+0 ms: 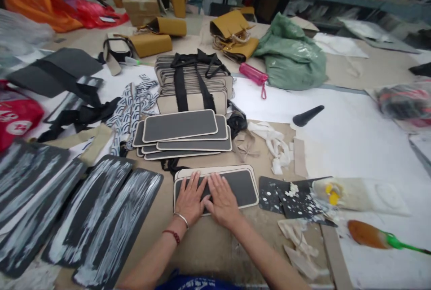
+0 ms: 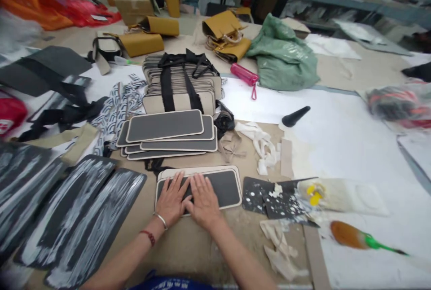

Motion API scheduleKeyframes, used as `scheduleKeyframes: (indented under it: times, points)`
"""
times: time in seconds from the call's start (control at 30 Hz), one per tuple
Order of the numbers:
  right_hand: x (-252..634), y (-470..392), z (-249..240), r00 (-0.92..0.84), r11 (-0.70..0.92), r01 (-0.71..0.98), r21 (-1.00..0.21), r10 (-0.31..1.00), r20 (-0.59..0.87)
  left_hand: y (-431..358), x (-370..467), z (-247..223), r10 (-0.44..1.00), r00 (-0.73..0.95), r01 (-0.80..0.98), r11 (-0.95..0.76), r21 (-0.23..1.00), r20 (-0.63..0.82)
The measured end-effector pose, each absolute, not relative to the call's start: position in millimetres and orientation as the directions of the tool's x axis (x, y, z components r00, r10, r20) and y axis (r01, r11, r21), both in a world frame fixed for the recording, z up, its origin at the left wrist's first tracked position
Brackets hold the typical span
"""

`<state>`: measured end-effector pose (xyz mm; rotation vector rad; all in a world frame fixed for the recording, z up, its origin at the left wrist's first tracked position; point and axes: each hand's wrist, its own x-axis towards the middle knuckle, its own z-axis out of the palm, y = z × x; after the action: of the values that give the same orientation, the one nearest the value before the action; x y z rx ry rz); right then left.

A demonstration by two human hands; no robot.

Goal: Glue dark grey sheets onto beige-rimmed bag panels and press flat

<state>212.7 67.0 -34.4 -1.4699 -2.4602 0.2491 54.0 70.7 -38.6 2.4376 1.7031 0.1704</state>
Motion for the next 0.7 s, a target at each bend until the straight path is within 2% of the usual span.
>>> scheduleKeyframes:
  times: [0.13, 0.33, 0.43, 0.53, 0.63, 0.7]
  points:
    - [222, 72, -40, -0.502, 0.515, 0.809, -0.284, 0.856, 0.122, 72, 54, -40, 0.932, 0.363, 0.921, -0.360, 0.151, 0.009]
    - [300, 81, -42, -0.319, 0.327, 0.925, -0.195, 0.945, 0.072, 73, 54, -38, 0.929, 0.370, 0.919, -0.368, 0.143, 0.012]
    - [307, 83, -44, -0.291, 0.300, 0.939, -0.167, 0.954, 0.076, 75, 55, -39, 0.930, 0.367, 0.919, -0.364, 0.153, 0.011]
    - [303, 83, -46, -0.316, 0.332, 0.935, -0.123, 0.939, 0.133, 76, 55, -38, 0.933, 0.360, 0.919, -0.354, 0.175, -0.005]
    - [302, 80, -48, -0.323, 0.351, 0.934, -0.073, 0.912, 0.254, 71, 51, -33, 0.940, 0.342, 0.914, -0.335, 0.230, 0.009]
    - [307, 76, -53, -0.287, 0.324, 0.945, -0.051, 0.892, 0.349, 60, 44, -32, 0.975, 0.216, 0.935, -0.220, 0.279, 0.047]
